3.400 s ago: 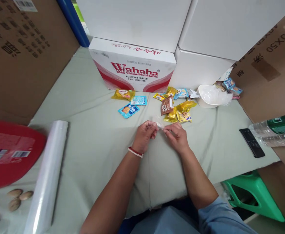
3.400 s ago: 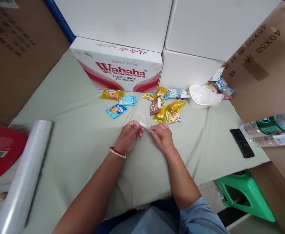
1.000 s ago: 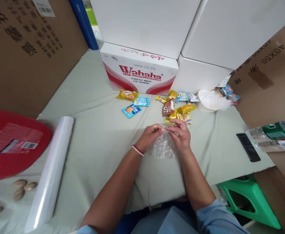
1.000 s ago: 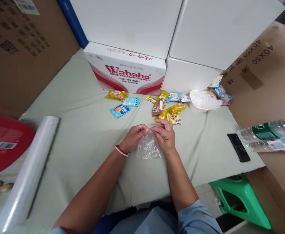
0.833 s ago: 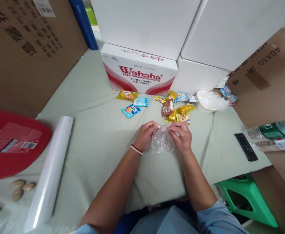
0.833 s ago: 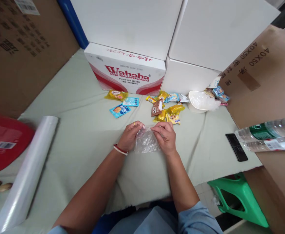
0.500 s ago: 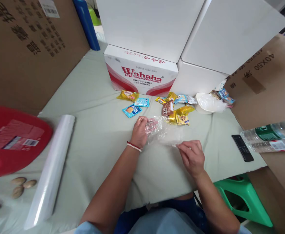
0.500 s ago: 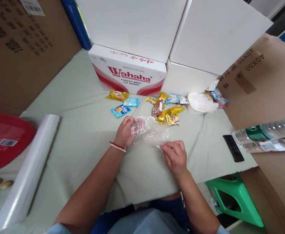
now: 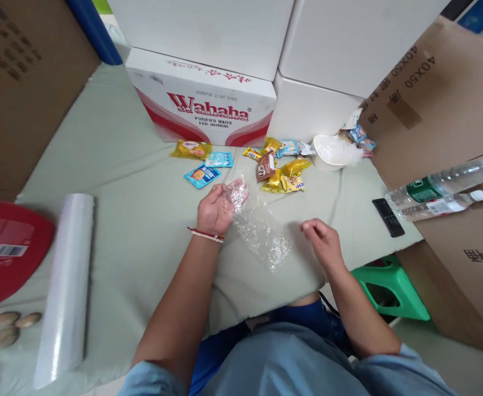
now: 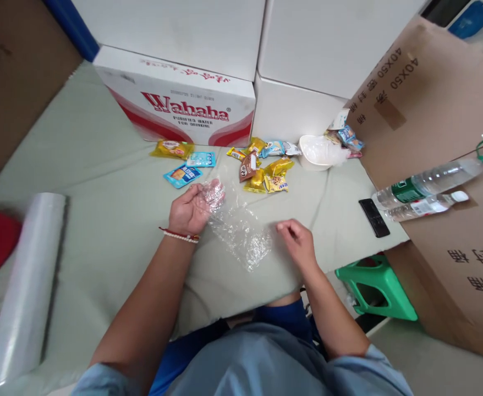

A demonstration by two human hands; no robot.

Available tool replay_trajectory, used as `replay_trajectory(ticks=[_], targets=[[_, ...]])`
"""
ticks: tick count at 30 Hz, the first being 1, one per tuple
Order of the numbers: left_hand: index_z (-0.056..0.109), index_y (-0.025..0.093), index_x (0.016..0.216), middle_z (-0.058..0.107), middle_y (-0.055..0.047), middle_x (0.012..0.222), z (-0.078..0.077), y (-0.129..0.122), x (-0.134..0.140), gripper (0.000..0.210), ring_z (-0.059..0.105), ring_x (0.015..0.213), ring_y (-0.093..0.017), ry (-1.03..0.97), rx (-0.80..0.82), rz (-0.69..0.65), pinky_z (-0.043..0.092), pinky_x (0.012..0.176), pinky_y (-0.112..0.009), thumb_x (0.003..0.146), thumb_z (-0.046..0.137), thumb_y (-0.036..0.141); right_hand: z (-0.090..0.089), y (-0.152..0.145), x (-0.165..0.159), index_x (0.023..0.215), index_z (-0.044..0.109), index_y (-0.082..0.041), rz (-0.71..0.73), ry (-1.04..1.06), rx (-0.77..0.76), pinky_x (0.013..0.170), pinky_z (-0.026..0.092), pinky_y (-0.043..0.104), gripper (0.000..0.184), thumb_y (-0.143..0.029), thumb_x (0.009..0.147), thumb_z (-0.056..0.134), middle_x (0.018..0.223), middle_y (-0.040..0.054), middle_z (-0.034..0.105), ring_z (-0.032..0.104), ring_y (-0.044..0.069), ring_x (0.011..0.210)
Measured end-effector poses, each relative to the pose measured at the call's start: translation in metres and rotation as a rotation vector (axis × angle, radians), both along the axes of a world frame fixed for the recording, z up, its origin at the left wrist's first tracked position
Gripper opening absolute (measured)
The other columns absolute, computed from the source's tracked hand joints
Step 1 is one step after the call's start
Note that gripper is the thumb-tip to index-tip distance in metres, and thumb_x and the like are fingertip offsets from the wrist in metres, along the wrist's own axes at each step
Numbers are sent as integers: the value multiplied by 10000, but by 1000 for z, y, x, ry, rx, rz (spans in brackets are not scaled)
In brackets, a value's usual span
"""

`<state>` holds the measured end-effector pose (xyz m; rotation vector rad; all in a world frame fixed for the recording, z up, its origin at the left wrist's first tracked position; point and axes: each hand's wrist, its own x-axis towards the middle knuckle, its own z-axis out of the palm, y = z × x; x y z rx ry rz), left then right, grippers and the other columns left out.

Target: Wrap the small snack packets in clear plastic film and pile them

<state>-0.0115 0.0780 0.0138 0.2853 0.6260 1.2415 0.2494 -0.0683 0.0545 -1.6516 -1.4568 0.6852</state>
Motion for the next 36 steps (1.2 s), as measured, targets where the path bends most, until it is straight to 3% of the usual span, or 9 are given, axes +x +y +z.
replay_trajectory(ticks=[2, 5, 7, 10, 16, 23, 28, 32, 36], targets=[[541, 201, 770, 771, -125, 1174, 3, -3, 1, 185, 708, 1203, -275, -3, -9, -41, 579, 1037, -485, 921, 634, 253, -5, 31, -2, 976, 742, -206, -84, 11, -11, 736, 544, 305, 312, -494, 965, 622, 918, 60, 737, 663, 188, 807], [550, 198, 759, 765, -127, 1208, 9, -6, 1, 189, 704, 1215, -278, -4, -3, -89, 587, 1028, -493, 935, 601, 242, -21, 71, -15, 1189, 717, -199, -5, -6, -37, 758, 538, 306, 430, -488, 872, 686, 1108, 91, 739, 653, 187, 872], [544, 199, 754, 762, -125, 1218, 10, -7, 0, 191, 707, 1207, -277, 1, 10, -91, 591, 1017, -484, 927, 611, 247, -30, 85, -23, 1244, 695, -192, 95, -24, -164, 707, 511, 290, 549, -464, 773, 771, 1044, 66, 741, 620, 163, 778], [523, 203, 766, 766, -117, 1204, 8, -5, -3, 187, 721, 1168, -263, 20, 17, -49, 609, 957, -436, 883, 660, 254, -36, 88, -20, 1032, 744, -171, 196, 8, -349, 636, 456, 265, 398, -444, 743, 765, 814, 13, 702, 572, 141, 668], [492, 209, 791, 780, -60, 1025, 0, -2, -2, 291, 755, 947, -218, 220, 29, 44, 620, 851, -376, 724, 772, 253, -21, 82, 24, 885, 744, -167, 164, 113, -359, 643, 448, 267, 367, -488, 710, 781, 785, 17, 713, 576, 141, 669], [593, 188, 912, 776, -134, 958, 4, -4, -2, 525, 677, 588, -174, 343, -21, -272, 472, 502, -253, 780, 754, 670, -3, 102, 53, 920, 806, -190, 467, -10, -477, 696, 509, 290, 302, -446, 764, 772, 802, 14, 749, 630, 163, 717], [639, 174, 925, 755, -62, 798, -2, -7, 4, 517, 523, 493, -92, 509, 163, -385, 373, 482, -216, 603, 944, 441, 8, 127, 49, 1045, 820, -222, 511, -228, -284, 740, 535, 303, 282, -274, 776, 751, 926, 31, 763, 661, 181, 805], [616, 182, 817, 709, -24, 716, -7, -8, 11, 442, 544, 550, -105, 565, 255, -290, 367, 509, -215, 582, 924, 396, 12, 138, 15, 1141, 786, -223, 484, -208, -23, 824, 541, 327, 287, -315, 883, 699, 1132, 79, 739, 671, 201, 971], [625, 186, 821, 672, 11, 748, -7, -10, 13, 425, 555, 595, -102, 603, 276, -244, 402, 538, -215, 586, 930, 369, 1, 143, -28, 1049, 782, -213, 533, -127, 21, 806, 519, 305, 230, -352, 867, 772, 1024, 56, 738, 660, 194, 926]])
